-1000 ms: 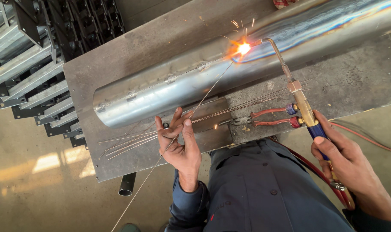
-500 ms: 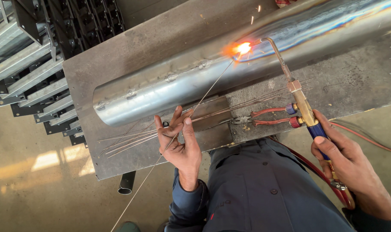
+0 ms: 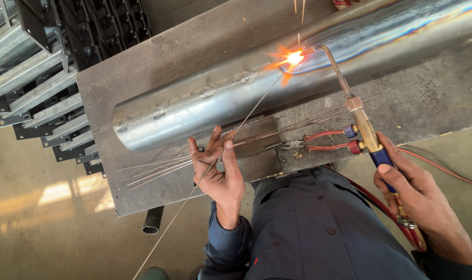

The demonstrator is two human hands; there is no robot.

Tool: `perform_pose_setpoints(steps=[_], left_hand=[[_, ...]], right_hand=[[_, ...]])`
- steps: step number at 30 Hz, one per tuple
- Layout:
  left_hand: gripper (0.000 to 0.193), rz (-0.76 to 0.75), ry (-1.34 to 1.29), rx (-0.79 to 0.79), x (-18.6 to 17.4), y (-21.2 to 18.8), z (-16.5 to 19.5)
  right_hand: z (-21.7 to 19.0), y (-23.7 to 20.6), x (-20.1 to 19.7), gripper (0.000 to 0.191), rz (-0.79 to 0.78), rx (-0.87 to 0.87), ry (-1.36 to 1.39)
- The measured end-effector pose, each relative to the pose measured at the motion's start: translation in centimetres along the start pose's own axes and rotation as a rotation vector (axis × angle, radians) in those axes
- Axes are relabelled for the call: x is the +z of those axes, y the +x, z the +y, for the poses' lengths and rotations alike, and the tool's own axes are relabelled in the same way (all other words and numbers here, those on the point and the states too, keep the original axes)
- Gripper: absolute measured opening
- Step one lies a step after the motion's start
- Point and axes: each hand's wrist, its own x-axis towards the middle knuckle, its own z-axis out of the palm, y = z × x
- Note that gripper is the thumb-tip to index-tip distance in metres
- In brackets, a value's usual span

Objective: The person holds a welding torch in one hand and a filler rod in the other, heating a large metal cylinder on a workbench and feeding the rod into the molten weld pool along the seam. They periodically adjust the torch flame and continue welding along the cylinder, with sparks flying as the weld progresses.

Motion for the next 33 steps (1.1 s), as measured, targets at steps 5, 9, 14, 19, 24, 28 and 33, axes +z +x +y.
perform_pose_setpoints(steps=[5,9,14,19,24,28,33], left_hand=[[0.014,0.0,0.001,-0.014,-0.06,-0.02,0.0],[0.013,0.0,0.009,-0.016,-0.15,-0.06,0.04],[0.014,0.007,-0.005,-0.012,-0.1,-0.03,-0.05],[0.014,0.005,0.016,-0.009,-0.04,-0.08,-0.14],[0.015,0.012,0.007,-0.015,-0.05,-0.1,-0.21],[0.016,0.012,0.012,-0.014,-0.02,-0.14,-0.16],[0.015,0.011,-0.006,-0.019,0.1,-0.23,-0.12]], right_hand=[[-0.06,-0.17,0.02,0.067,0.01,0.027,-0.013],[0.0,-0.13,0.0,0.066,0.009,0.025,-0.017],[-0.08,-0.18,0.04,0.066,-0.003,0.002,-0.01],[-0.29,-0.32,0.26,0.065,0.017,0.033,-0.022],[-0.44,-0.35,0.39,0.065,0.009,0.045,-0.024],[-0.48,-0.34,0.4,0.069,-0.006,0.007,-0.006],[-0.28,-0.5,0.11,0.068,-0.011,0.003,-0.004]])
